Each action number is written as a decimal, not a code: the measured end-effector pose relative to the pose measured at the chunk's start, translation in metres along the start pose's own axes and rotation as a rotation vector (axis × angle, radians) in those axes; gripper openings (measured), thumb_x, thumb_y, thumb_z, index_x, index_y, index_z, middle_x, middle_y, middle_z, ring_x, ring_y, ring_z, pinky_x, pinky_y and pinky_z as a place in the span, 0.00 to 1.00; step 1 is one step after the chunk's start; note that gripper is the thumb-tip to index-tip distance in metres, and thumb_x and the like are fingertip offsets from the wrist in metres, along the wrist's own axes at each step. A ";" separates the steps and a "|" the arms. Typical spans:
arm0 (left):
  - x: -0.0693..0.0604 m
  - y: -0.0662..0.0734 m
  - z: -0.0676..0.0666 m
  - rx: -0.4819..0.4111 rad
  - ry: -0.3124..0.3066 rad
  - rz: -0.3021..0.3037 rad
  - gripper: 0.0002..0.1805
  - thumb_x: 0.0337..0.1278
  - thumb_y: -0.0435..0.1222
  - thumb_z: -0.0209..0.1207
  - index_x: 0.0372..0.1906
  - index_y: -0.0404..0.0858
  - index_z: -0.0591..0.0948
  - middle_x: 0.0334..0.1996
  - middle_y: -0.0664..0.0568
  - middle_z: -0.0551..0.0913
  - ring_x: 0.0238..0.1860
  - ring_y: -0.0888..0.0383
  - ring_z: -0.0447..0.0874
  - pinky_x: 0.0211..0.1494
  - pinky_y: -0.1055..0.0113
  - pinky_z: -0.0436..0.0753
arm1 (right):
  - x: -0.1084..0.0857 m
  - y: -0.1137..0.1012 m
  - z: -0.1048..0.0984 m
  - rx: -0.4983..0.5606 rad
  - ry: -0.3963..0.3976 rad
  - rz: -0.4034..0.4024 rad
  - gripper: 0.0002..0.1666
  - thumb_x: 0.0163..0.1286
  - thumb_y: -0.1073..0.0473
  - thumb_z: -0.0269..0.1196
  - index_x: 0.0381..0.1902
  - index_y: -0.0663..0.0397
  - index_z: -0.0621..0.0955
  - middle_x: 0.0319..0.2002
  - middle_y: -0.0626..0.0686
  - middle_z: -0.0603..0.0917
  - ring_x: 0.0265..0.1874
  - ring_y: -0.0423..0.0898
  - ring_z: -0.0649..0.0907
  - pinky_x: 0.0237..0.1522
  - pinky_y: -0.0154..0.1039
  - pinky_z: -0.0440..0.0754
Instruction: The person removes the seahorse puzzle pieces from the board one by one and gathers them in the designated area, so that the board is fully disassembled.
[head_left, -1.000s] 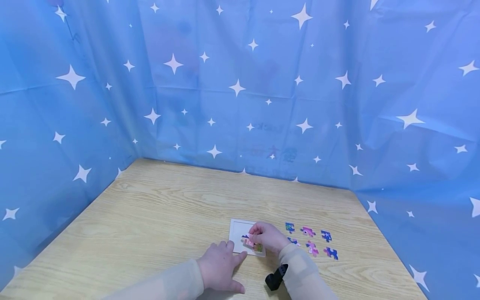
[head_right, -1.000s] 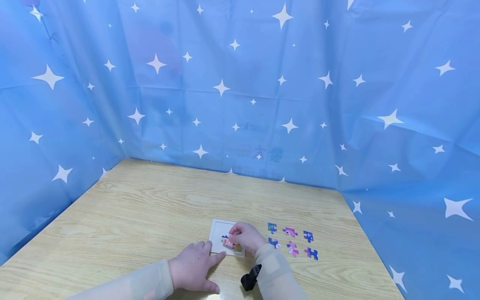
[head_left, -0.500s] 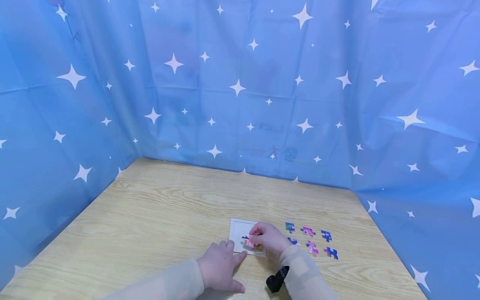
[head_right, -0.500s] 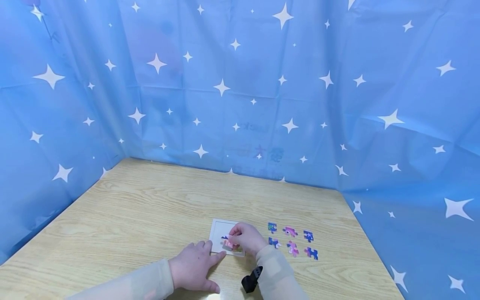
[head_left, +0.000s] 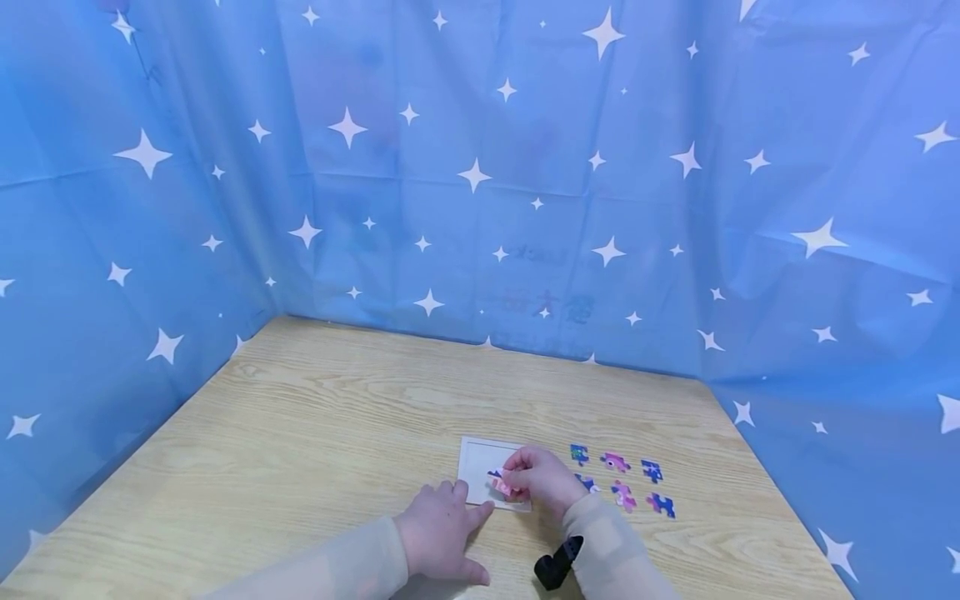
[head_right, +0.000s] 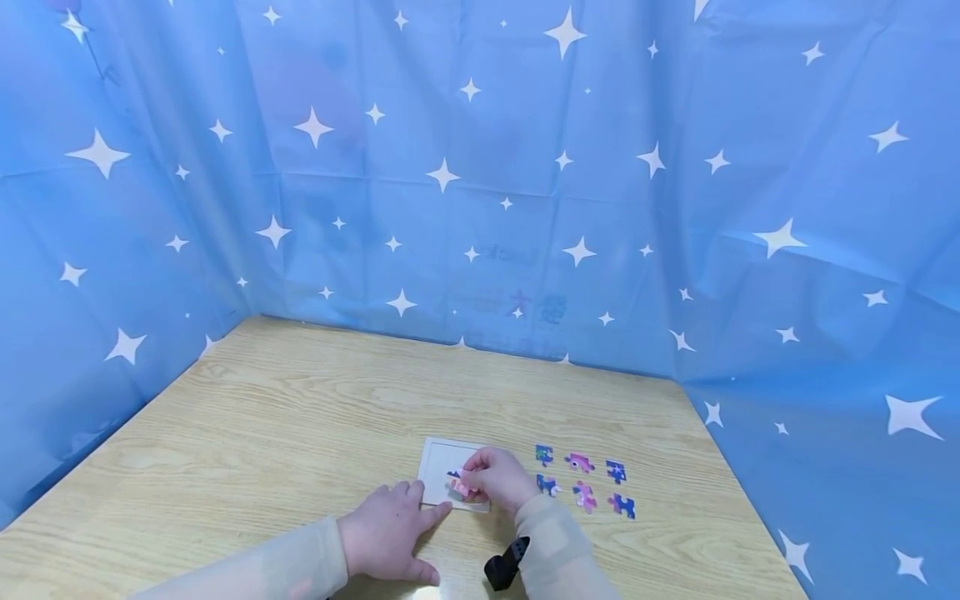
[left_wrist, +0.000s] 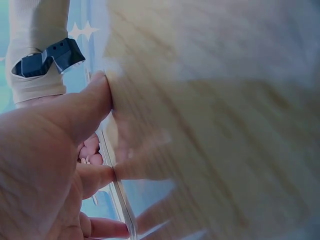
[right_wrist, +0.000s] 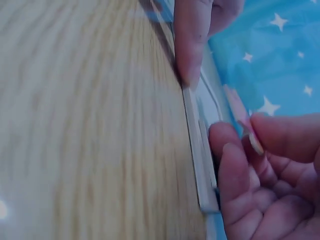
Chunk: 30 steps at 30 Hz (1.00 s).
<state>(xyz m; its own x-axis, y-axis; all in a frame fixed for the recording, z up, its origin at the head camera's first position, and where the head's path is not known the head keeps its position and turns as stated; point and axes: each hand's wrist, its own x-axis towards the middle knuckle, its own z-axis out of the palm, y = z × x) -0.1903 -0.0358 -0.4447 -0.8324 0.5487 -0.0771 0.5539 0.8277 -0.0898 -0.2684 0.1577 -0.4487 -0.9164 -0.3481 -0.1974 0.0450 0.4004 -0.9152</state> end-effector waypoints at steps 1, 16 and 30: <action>0.000 0.000 0.000 0.002 0.000 0.001 0.48 0.39 0.77 0.51 0.69 0.61 0.69 0.41 0.50 0.74 0.36 0.57 0.73 0.37 0.62 0.75 | 0.000 0.000 0.001 -0.010 0.015 0.001 0.07 0.66 0.65 0.62 0.38 0.66 0.77 0.29 0.52 0.80 0.27 0.44 0.79 0.31 0.36 0.78; 0.000 0.000 -0.002 0.014 -0.008 -0.002 0.48 0.39 0.77 0.50 0.69 0.61 0.68 0.44 0.49 0.75 0.38 0.57 0.74 0.37 0.61 0.77 | -0.005 -0.001 0.010 -0.041 0.161 0.018 0.05 0.62 0.68 0.62 0.33 0.67 0.78 0.28 0.53 0.78 0.27 0.45 0.79 0.30 0.37 0.80; -0.003 0.001 -0.005 0.008 -0.007 -0.001 0.48 0.39 0.77 0.51 0.69 0.61 0.69 0.43 0.50 0.75 0.37 0.57 0.74 0.37 0.63 0.76 | -0.020 0.007 -0.043 -0.062 0.086 0.019 0.13 0.64 0.55 0.66 0.40 0.60 0.82 0.28 0.49 0.79 0.29 0.46 0.75 0.30 0.38 0.71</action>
<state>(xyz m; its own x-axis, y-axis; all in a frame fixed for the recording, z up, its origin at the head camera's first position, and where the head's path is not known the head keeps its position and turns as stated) -0.1878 -0.0359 -0.4401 -0.8331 0.5467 -0.0835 0.5529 0.8275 -0.0976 -0.2665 0.2037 -0.4358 -0.9467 -0.2667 -0.1807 0.0403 0.4584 -0.8878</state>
